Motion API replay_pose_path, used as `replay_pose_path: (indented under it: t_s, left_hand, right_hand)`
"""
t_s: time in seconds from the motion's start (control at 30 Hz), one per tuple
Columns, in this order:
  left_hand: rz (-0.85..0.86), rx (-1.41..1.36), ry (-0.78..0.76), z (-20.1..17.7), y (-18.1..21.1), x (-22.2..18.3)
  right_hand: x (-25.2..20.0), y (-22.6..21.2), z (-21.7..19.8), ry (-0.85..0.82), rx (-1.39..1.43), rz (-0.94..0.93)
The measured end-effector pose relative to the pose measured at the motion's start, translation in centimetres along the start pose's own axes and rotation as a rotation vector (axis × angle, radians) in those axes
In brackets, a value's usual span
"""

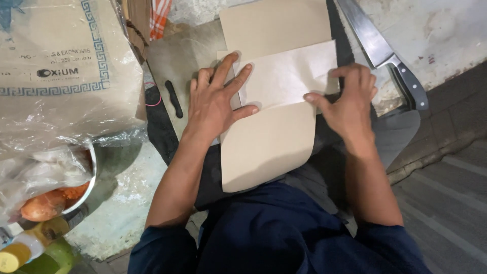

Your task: Folding and cutting paper liners to size using a knife on a cutting board.

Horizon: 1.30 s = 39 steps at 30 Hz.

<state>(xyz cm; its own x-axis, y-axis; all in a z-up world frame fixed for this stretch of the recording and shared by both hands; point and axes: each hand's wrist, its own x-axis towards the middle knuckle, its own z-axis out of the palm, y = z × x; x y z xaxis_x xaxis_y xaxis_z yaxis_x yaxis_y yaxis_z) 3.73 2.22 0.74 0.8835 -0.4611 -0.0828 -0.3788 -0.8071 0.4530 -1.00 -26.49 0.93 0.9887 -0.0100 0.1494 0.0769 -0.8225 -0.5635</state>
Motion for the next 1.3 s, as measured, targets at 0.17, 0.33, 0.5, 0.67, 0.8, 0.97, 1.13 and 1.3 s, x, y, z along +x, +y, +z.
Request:
replay_pose_path:
  t_s: [0.17,0.33,0.5,0.67,0.8,0.97,1.13,1.3]
  left_hand:
    - [0.02,-0.027,0.031,0.3,-0.2,-0.3]
    - [0.078,0.113,0.24,1.5,-0.2,-0.8]
    - [0.0,0.208,0.446,3.2,3.5,-1.5]
    - [0.007,0.247,0.48,4.0,4.2,-1.5]
    - [-0.01,0.179,0.31,3.0,4.2,-1.7]
    - [-0.038,0.112,0.137,2.0,3.8,-1.6]
    - [-0.048,0.204,0.155,1.9,2.9,-1.6]
    - [-0.053,0.209,0.117,2.2,2.6,-1.6]
  right_hand:
    - [0.3,2.4,-2.9,0.048,-0.031,0.1]
    - [-1.0,2.7,-4.9,0.279,-0.057,-0.099]
    - [-2.6,-1.1,-0.9,0.24,-0.037,-0.236]
    - [-3.6,-3.6,2.7,-0.053,-0.171,-0.379]
    - [-2.5,-2.2,2.4,-0.14,-0.245,-0.341]
    - [0.5,0.4,0.7,-0.067,-0.328,-0.32]
    - [0.3,-1.0,0.0,0.016,-0.365,-0.288]
    - [-1.7,-2.7,1.8,-0.136,-0.285,-0.581]
